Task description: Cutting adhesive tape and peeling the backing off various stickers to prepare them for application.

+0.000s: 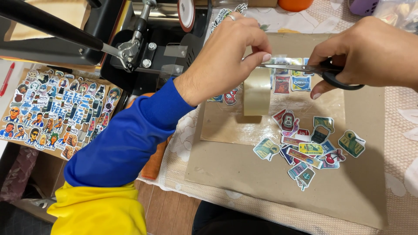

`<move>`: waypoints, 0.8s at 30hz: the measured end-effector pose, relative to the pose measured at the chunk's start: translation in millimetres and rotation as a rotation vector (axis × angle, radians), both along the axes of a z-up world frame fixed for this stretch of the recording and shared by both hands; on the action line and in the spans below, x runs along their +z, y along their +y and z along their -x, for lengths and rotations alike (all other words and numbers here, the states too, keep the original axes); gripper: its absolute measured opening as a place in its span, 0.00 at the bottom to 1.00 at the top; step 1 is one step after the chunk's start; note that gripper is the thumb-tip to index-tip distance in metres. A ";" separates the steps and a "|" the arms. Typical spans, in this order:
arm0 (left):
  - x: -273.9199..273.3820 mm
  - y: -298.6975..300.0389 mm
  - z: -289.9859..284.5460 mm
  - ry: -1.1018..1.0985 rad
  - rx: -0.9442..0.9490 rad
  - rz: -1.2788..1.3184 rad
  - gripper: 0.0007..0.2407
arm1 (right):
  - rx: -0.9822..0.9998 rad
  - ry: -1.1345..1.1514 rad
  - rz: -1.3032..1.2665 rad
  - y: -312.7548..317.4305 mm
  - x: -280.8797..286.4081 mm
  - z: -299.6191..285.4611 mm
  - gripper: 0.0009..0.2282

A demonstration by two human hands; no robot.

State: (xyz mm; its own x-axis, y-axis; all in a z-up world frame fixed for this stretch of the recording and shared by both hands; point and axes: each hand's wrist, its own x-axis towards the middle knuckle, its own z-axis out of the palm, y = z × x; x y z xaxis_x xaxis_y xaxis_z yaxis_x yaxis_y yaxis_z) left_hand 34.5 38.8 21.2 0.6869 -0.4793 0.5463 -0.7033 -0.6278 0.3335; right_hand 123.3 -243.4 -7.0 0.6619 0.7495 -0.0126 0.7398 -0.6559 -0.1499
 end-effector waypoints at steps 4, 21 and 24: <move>-1.6 4.6 7.5 0.052 -0.029 0.113 0.13 | 0.003 -0.036 0.010 -0.8 0.6 1.9 0.23; -38.0 -3.1 3.2 0.214 0.048 0.105 0.32 | 0.173 -0.350 -0.231 -24.6 22.6 29.4 0.14; -36.1 -0.9 4.8 0.199 0.017 0.142 0.35 | 0.133 -0.106 -0.307 -37.3 11.1 20.3 0.23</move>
